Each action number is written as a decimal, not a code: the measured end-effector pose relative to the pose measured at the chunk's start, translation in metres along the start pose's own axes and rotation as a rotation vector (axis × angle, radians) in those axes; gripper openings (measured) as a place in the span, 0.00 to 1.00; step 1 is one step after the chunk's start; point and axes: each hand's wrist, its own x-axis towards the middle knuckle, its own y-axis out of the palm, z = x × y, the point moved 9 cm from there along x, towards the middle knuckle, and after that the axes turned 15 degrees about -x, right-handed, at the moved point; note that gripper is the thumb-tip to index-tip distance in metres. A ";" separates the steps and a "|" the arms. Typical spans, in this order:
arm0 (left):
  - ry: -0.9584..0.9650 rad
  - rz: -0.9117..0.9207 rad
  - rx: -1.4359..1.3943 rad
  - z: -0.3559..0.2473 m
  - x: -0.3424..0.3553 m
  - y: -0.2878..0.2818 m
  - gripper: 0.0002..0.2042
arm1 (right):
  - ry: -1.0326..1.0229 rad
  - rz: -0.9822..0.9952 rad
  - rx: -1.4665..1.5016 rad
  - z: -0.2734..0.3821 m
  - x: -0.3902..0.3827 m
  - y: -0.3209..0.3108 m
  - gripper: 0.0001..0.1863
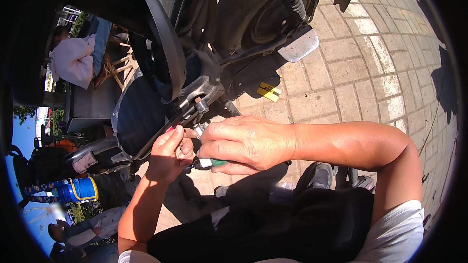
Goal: The person uses a screwdriver to remove and then reinstall screws on a motorcycle seat. They handle small hardware parts and tighten the fasteners to secure the seat.
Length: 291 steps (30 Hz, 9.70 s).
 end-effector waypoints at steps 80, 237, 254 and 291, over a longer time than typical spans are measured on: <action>0.400 0.622 -0.603 -0.109 -0.012 0.052 0.26 | 0.676 -0.207 0.592 -0.095 0.033 -0.034 0.27; 0.899 0.716 0.319 -0.212 -0.004 0.161 0.24 | 0.295 -0.632 0.161 -0.093 0.082 -0.129 0.16; 0.886 0.698 0.317 -0.211 -0.006 0.163 0.24 | 0.297 -0.658 0.157 -0.094 0.083 -0.129 0.16; 0.878 0.721 0.300 -0.211 -0.004 0.165 0.22 | 0.208 -0.897 -0.042 -0.083 0.071 -0.129 0.18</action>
